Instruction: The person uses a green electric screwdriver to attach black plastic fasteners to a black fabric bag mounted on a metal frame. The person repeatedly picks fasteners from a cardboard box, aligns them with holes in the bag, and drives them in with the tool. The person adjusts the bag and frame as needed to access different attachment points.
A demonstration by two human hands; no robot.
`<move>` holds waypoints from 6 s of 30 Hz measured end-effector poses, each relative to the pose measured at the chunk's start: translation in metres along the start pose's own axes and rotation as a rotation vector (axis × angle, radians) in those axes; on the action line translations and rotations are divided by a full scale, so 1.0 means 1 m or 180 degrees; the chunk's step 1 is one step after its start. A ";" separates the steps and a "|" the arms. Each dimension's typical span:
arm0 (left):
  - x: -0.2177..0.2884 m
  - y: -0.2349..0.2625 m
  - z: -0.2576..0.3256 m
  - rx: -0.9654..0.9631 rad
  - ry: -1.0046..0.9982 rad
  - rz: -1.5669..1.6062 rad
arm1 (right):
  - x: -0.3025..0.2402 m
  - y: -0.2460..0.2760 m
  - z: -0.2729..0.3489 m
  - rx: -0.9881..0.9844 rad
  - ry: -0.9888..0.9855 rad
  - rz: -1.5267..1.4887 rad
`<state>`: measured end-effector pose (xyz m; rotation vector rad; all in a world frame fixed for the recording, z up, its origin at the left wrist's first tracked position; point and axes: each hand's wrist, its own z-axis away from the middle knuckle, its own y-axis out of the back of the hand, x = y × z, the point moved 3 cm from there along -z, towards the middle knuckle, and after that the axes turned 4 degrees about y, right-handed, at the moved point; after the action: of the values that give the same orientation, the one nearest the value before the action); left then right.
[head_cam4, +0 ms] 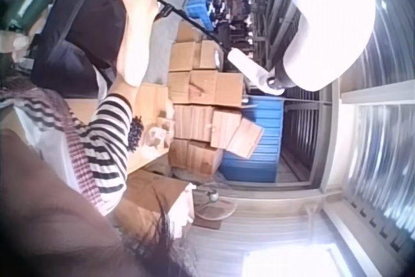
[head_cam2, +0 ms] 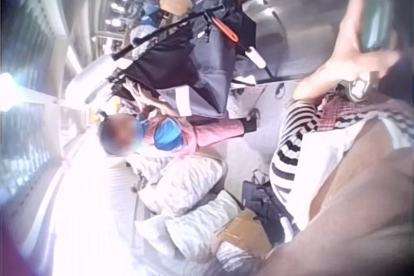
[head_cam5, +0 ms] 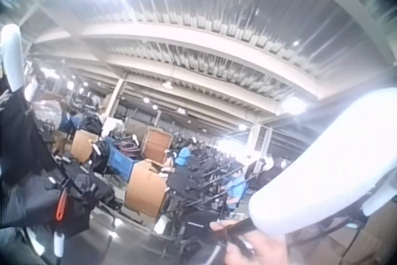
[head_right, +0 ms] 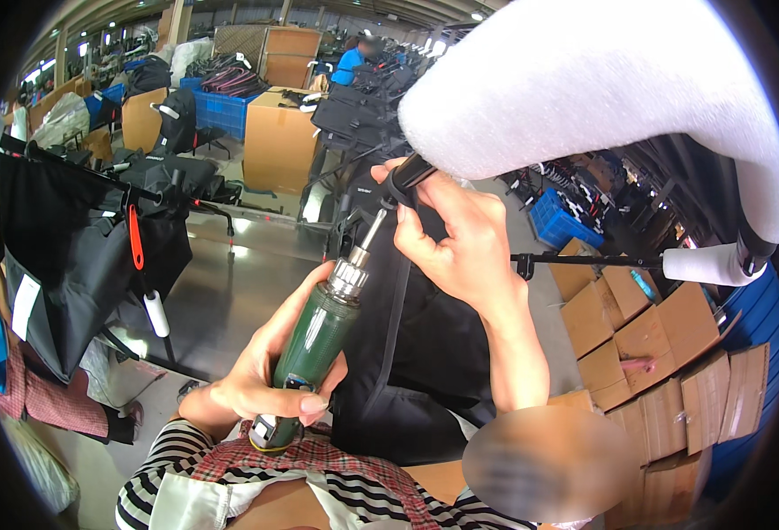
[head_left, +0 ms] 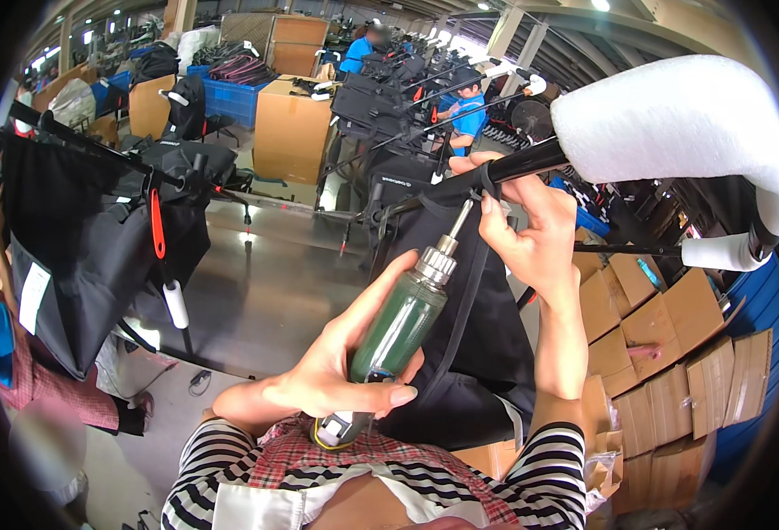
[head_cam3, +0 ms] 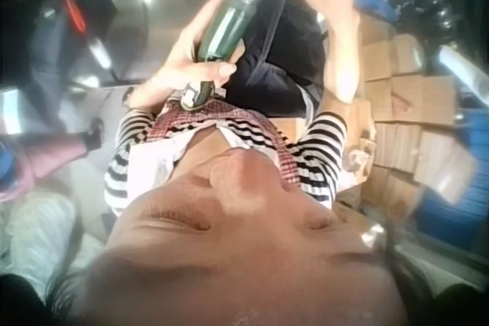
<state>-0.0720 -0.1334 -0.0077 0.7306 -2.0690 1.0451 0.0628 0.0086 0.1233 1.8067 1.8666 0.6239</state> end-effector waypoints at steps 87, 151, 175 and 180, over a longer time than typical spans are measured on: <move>-0.122 -0.004 0.009 0.1097 0.0794 -0.0195 | 0.030 0.194 0.685 -0.1544 -0.5431 0.2693; -0.040 0.008 0.027 -0.0574 0.0918 0.0377 | -0.066 -0.005 0.104 0.1072 0.0226 0.0907; 0.033 0.095 -0.003 -0.0261 -0.0878 0.0884 | -0.079 -0.079 0.014 0.1739 -0.1514 -0.0678; 0.022 0.095 -0.005 0.0288 -0.0749 0.0614 | -0.061 -0.092 0.046 0.0172 -0.0802 0.1051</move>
<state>-0.1529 -0.0837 -0.0306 0.7396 -2.3430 1.2152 0.0206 -0.0555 0.0316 2.1404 1.4476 0.4334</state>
